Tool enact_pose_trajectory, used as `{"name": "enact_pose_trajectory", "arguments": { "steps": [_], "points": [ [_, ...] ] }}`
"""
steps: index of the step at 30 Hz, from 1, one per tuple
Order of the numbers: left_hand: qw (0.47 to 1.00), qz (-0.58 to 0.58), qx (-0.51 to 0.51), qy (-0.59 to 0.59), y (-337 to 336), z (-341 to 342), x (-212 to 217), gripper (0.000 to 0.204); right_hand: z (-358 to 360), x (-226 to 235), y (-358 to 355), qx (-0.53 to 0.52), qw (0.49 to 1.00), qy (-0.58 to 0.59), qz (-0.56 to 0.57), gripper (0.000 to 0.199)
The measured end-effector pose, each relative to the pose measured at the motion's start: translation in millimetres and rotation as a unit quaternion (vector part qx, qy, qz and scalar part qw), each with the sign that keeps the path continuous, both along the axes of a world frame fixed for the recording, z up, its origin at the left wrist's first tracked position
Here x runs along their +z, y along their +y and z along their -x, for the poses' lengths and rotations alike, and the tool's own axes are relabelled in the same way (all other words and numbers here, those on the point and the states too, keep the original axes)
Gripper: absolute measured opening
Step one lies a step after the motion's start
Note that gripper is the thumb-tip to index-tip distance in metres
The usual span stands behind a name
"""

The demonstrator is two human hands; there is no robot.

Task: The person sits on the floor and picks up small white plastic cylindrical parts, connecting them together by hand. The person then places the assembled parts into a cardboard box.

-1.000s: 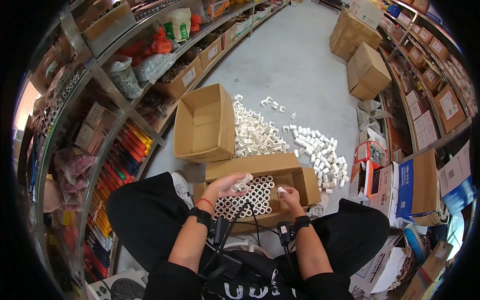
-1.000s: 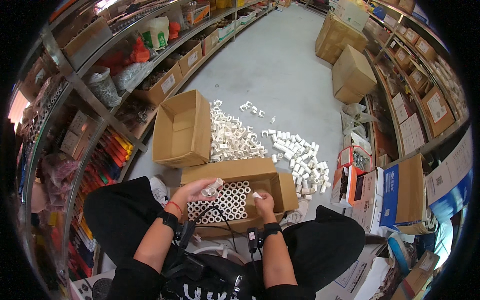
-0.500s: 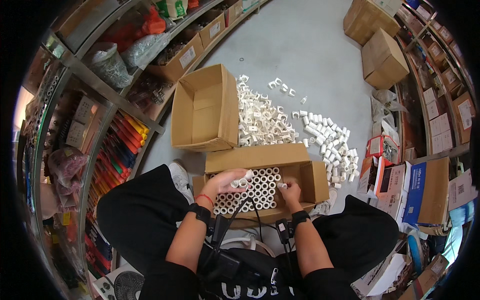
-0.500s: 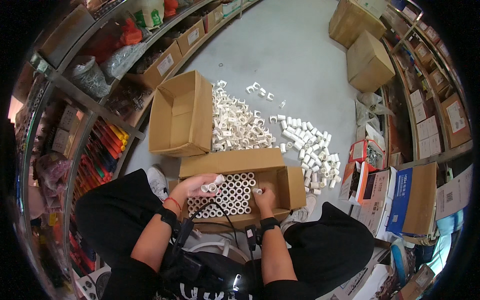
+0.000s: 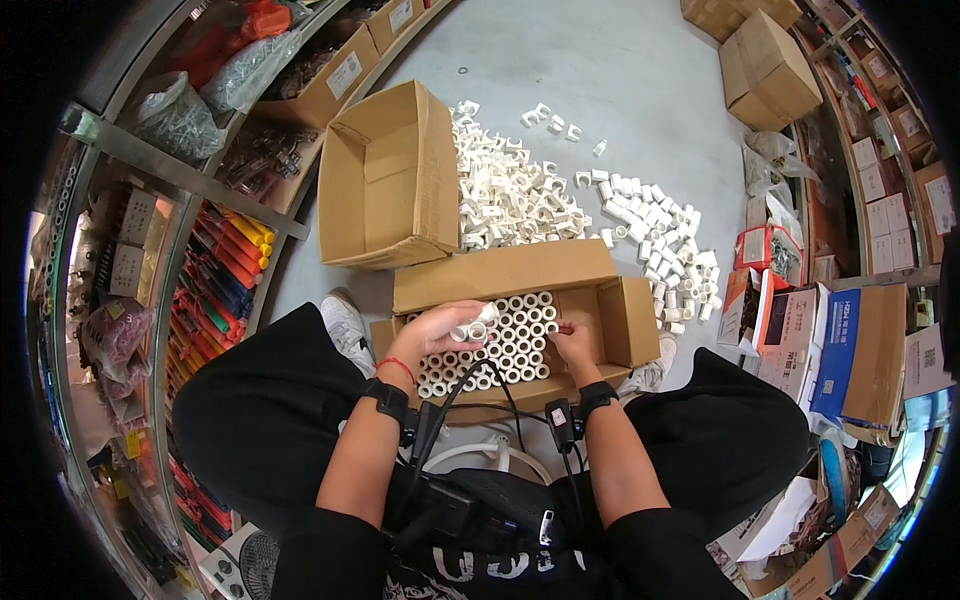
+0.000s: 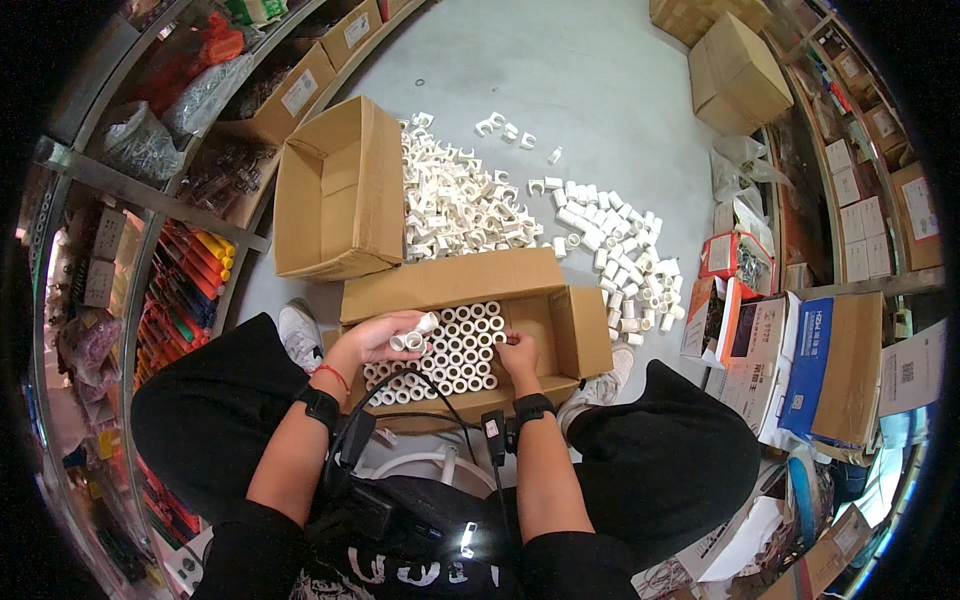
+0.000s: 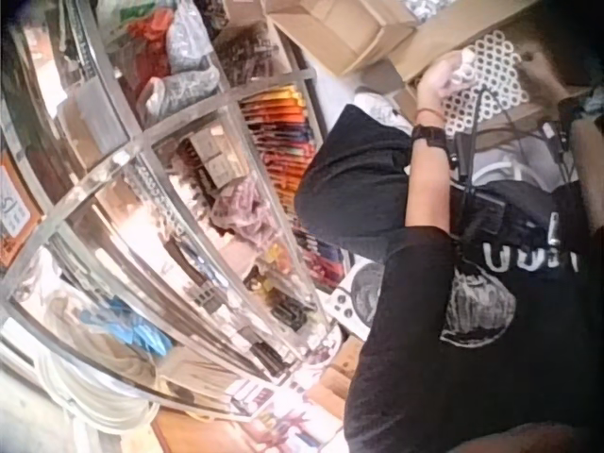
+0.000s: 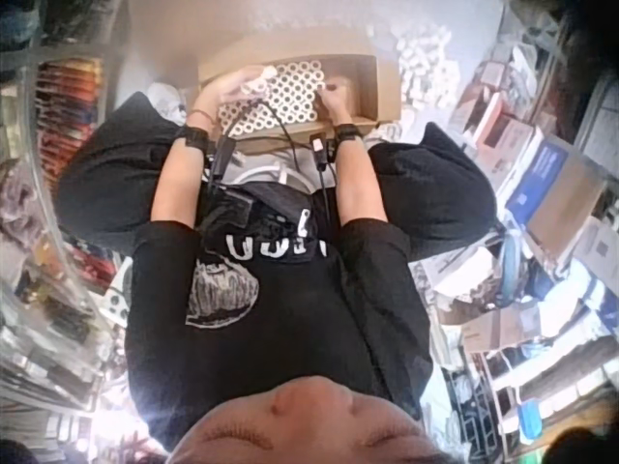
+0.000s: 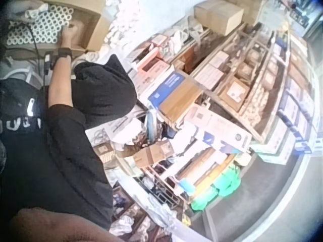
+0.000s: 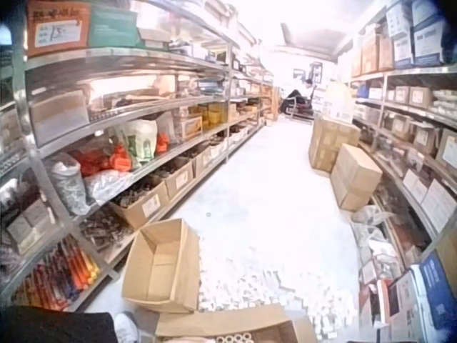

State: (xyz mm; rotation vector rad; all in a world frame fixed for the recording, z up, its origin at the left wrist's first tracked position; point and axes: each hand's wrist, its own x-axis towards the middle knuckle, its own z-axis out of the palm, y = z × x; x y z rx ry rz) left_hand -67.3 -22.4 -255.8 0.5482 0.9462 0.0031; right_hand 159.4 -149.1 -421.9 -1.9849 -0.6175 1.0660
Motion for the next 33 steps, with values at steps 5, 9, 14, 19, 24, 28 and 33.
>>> {"name": "enact_pose_trajectory", "arguments": {
  "steps": [5,9,14,19,24,28,33],
  "points": [
    [1.000,-0.002,-0.003,-0.017,1.1,-0.2,-8.7,0.031,0.4,3.5,2.2,-0.052,0.998,-0.025,0.003,0.019],
    [1.000,-0.004,0.005,-0.025,1.1,-3.6,-7.3,0.031,3.9,61.2,17.8,-0.047,0.972,-0.226,-0.030,0.011],
    [0.999,-0.039,0.027,0.001,0.8,-10.3,0.5,0.031,11.4,91.9,33.3,-0.023,0.988,-0.087,-0.125,0.009],
    [0.998,-0.059,0.024,-0.002,-3.1,-19.3,16.4,0.027,24.6,133.1,44.6,0.139,0.956,0.224,-0.131,0.022],
    [0.997,-0.071,0.002,0.003,-9.6,-22.3,32.0,0.027,39.0,165.0,44.1,0.170,0.931,0.284,-0.157,0.023],
    [0.997,-0.077,-0.029,-0.006,-13.1,-24.3,45.7,0.028,37.7,172.4,37.2,0.177,0.943,0.224,-0.169,0.028],
    [0.994,-0.067,-0.071,-0.055,-14.5,-20.2,49.4,0.028,45.2,185.5,32.9,0.201,0.949,0.178,-0.165,0.036]
  ]
}}
